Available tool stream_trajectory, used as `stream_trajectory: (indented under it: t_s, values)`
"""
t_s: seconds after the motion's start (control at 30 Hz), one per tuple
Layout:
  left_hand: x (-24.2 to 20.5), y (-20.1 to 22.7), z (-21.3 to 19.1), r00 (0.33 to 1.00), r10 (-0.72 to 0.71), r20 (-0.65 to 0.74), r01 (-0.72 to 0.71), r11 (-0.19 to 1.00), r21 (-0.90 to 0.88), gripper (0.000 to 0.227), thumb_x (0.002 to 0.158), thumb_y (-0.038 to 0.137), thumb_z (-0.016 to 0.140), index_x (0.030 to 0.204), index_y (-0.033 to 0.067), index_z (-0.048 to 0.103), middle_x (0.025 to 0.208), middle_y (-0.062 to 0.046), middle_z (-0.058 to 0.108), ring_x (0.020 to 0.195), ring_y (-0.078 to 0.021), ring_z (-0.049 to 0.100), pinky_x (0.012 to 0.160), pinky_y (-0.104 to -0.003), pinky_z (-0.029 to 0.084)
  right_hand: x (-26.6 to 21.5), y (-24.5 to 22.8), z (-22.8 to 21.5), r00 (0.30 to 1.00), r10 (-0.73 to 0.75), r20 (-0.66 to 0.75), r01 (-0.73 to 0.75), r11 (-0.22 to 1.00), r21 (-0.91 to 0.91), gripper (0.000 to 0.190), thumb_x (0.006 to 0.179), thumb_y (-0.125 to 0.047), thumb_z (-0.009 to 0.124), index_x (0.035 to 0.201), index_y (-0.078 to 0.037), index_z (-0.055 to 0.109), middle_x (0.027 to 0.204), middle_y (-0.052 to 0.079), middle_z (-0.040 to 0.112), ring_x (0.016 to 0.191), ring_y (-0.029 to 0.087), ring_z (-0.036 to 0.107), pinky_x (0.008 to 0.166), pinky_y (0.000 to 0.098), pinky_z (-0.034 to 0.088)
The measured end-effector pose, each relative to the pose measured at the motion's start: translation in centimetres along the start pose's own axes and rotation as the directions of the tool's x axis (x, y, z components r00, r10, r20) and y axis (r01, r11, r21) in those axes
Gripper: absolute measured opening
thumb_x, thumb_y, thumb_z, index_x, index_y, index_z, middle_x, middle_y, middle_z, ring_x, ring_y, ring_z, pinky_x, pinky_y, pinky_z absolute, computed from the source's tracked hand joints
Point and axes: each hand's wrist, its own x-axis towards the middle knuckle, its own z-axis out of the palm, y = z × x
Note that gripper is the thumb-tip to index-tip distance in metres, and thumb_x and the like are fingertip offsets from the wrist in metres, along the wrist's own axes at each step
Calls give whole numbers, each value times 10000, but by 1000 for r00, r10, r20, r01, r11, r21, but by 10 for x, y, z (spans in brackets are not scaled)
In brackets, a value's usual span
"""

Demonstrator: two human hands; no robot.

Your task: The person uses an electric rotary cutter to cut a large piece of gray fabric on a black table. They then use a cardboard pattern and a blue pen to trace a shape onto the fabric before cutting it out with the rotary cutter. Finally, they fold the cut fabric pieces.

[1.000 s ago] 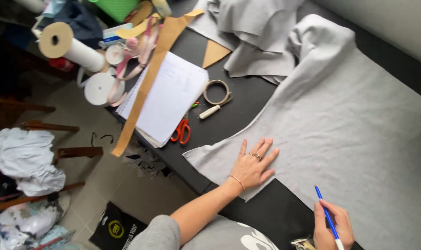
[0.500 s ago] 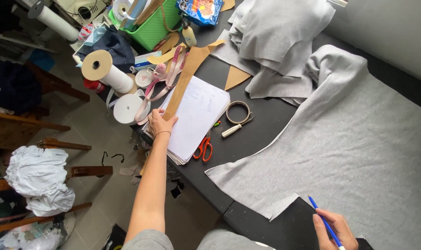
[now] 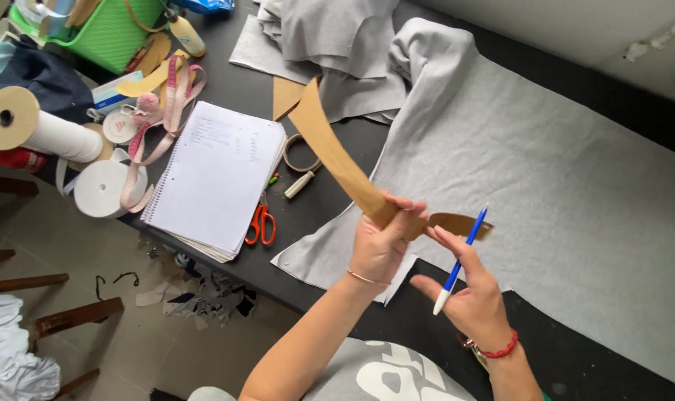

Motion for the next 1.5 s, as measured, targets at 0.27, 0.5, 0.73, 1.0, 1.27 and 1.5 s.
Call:
stream_trajectory:
  t_s: [0.27, 0.5, 0.73, 1.0, 1.27, 1.5]
  values:
    - [-32, -56, 24, 922, -359, 148, 367, 930, -26, 170, 810, -24, 551, 880, 112, 477, 872, -34, 589, 1012, -269, 553, 867, -364, 459, -38, 24, -64, 982, -137, -133, 37, 819, -572, 510, 681, -175, 694, 1143, -112, 487, 1006, -50, 613, 762, 159, 492, 921, 334, 403]
    - [5, -62, -7, 938, -345, -37, 345, 938, 10, 288, 794, 70, 563, 1020, 26, 390, 984, -181, 560, 942, -288, 564, 818, -363, 474, -73, 95, -147, 824, 559, -96, -555, 760, -338, 285, 656, -35, 662, 925, -127, 689, 870, 6, 693, 774, 79, 616, 777, 188, 443]
    - [50, -55, -87, 887, -274, -372, 447, 713, 541, 346, 685, 131, 664, 983, 91, 493, 840, -42, 585, 721, -107, 523, 593, -231, 431, -88, 184, -200, 558, 817, -148, -699, 366, -614, 256, 779, -170, 603, 1017, -255, 649, 712, 24, 636, 626, 170, 507, 630, 272, 396]
    - [64, -23, -79, 971, -230, -59, 207, 697, 687, 172, 752, 57, 522, 619, 155, 571, 932, -43, 489, 778, -71, 522, 636, -229, 418, -116, 182, -183, 933, -143, -330, -200, 555, -807, 285, 763, 98, 554, 945, -87, 672, 1032, 24, 645, 901, 211, 581, 912, 343, 452]
    - [54, 11, -43, 787, -345, -511, 598, 222, 770, 221, 746, 260, 372, 878, 128, 492, 946, -65, 609, 773, -154, 585, 658, -287, 447, -137, 209, -168, 936, 183, -302, -338, 710, -618, 331, 698, -198, 659, 1008, -91, 613, 1216, 66, 544, 1205, 295, 444, 1060, 439, 251]
    - [33, 17, -11, 694, -395, -601, 563, -223, 796, 480, 685, 456, 489, 1056, 151, 485, 1000, -6, 578, 845, -101, 570, 757, -234, 395, -133, 217, -177, 945, 185, -271, -322, 676, -663, 222, 700, -202, 680, 880, -86, 621, 1012, 7, 608, 919, 204, 545, 960, 363, 340]
